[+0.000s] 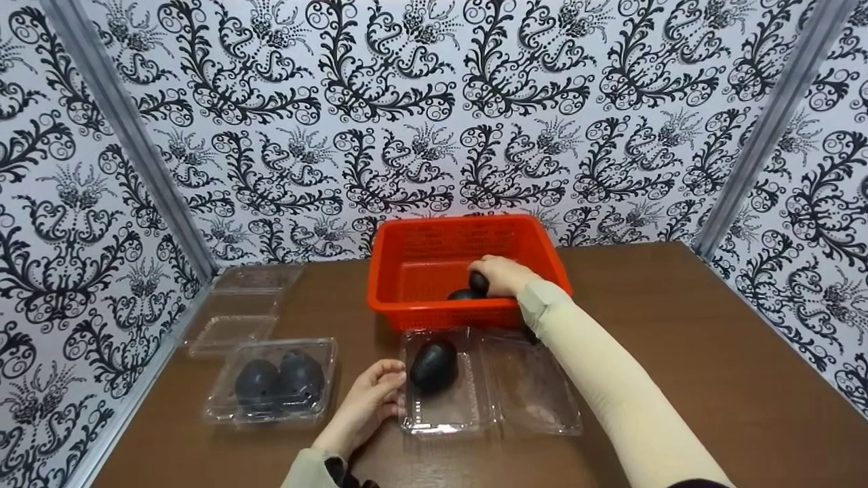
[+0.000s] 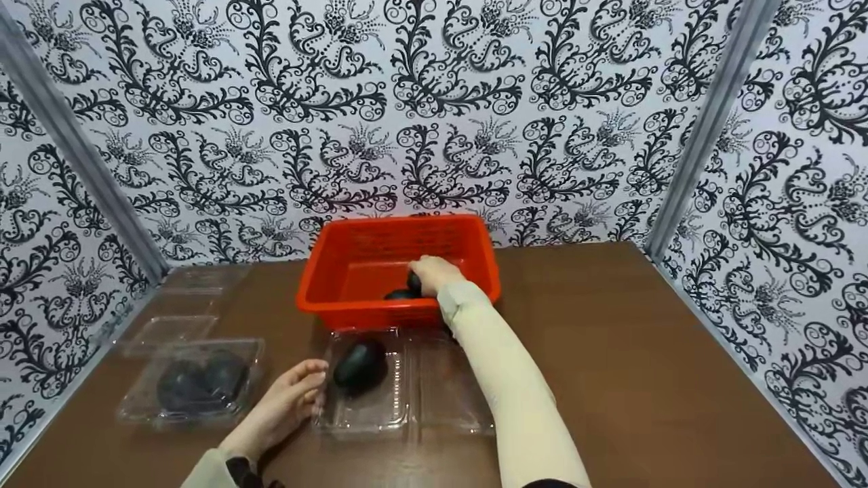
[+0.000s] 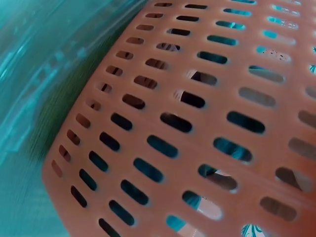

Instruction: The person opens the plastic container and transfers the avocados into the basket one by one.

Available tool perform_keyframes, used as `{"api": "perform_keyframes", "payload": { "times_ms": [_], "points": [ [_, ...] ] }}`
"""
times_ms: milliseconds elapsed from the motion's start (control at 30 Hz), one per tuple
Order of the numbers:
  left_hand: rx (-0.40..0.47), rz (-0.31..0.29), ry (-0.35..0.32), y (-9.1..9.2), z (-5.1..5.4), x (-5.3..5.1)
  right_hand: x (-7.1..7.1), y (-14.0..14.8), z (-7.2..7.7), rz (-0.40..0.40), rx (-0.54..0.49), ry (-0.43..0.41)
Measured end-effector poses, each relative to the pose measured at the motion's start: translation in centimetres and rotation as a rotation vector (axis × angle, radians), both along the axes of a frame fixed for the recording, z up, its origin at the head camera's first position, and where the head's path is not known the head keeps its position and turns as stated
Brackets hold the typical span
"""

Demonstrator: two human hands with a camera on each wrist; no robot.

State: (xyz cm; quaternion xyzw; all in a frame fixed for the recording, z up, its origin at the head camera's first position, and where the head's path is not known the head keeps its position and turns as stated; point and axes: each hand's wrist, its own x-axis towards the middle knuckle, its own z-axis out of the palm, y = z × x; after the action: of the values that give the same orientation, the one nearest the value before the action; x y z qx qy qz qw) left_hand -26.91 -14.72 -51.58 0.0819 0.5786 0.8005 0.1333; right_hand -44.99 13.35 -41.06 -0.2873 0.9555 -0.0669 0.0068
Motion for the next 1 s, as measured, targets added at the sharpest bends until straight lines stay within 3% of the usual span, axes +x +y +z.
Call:
{"api": "perform_keyframes", "payload": {
  "times_ms": [267,533,1000],
  "points": [
    [-0.007,0.008,-0.007,0.0,0.0,0.0,-0.4,-0.2,-0.5,-0.021,-0.005,-0.025],
    [0.001,0.007,-0.017,0.0,0.0,0.1,-0.6,-0.2,-1.2,0.026,-0.025,0.015],
    [0.015,0.009,-0.019,0.0,0.1,0.1,-0.3,-0.2,-1.1,0.028,-0.03,0.013]
  ]
}}
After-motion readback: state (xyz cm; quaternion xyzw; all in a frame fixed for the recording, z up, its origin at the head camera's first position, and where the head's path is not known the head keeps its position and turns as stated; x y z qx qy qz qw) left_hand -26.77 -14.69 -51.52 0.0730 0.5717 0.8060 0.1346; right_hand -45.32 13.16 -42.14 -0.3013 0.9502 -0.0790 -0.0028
